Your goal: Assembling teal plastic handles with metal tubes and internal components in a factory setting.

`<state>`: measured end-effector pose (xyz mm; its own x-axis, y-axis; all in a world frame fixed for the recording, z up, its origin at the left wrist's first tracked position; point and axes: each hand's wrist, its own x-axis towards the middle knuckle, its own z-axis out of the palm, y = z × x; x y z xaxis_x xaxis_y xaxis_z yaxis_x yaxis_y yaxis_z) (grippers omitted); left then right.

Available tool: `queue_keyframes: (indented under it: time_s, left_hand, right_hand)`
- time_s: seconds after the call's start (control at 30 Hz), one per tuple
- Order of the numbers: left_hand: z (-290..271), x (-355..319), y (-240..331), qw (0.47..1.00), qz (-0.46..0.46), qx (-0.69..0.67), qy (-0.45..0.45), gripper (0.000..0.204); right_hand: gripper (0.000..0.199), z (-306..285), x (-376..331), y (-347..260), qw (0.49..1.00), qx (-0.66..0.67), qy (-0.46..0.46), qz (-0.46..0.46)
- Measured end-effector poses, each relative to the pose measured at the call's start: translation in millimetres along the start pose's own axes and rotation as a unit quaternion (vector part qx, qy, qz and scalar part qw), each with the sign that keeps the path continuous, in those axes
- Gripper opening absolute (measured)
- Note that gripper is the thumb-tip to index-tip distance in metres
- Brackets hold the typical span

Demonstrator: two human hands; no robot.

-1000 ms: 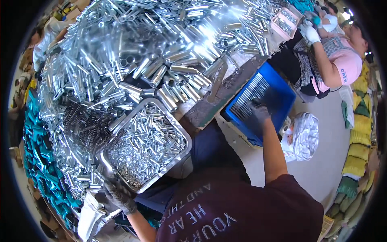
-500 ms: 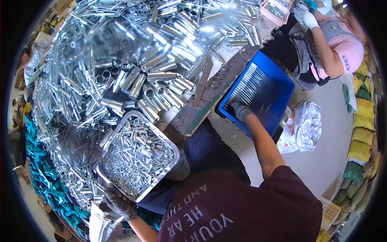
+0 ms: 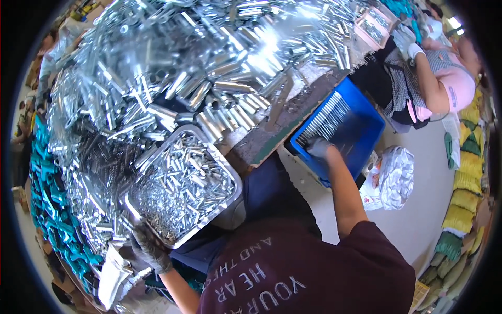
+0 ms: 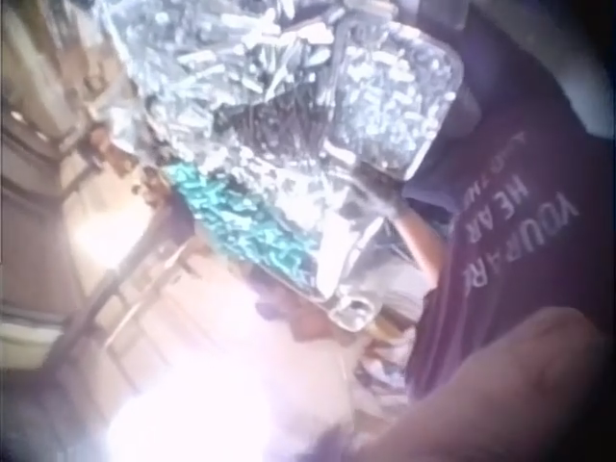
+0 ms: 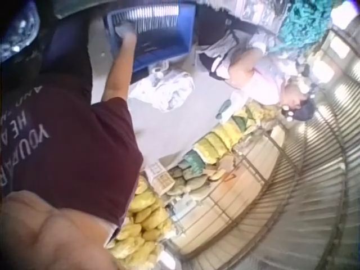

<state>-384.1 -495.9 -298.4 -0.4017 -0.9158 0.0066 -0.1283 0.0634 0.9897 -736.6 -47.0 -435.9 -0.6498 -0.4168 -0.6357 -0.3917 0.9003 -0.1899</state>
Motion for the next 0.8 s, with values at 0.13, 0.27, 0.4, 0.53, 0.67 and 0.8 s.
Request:
queue_keyframes:
  time_s: [0.13, 0.27, 0.4, 0.53, 0.67, 0.8]
  left_hand:
    - [12.5, -9.6, 32.4, 0.996, -0.038, -0.08, -0.029, 0.03]
    - [46.2, -49.5, 97.3, 0.983, -0.078, -0.117, -0.12, 0.033]
    - [102.8, -60.7, 136.5, 0.93, -0.116, -0.027, -0.349, 0.027]
    - [104.0, -56.8, 135.7, 0.934, -0.09, -0.008, -0.346, 0.023]
    - [75.0, -48.4, 124.6, 0.937, -0.125, -0.038, -0.323, 0.023]
    - [65.2, -42.8, 118.4, 0.939, -0.146, -0.039, -0.308, 0.026]
  right_hand:
    - [0.043, -54.3, -97.3, -5.1, 0.91, 0.406, 0.074, 0.029]
    - [0.042, -118.3, -156.4, -116.7, 0.826, 0.523, 0.155, -0.142]
    - [0.034, -107.9, -146.5, -232.9, 0.662, 0.691, 0.017, -0.29]
    - [0.039, -104.6, -136.3, -291.0, 0.742, 0.587, 0.1, -0.307]
    - [0.037, -120.2, -138.1, -311.0, 0.704, 0.663, -0.063, -0.248]
    - [0.034, -128.4, -134.0, -323.4, 0.732, 0.626, -0.06, -0.262]
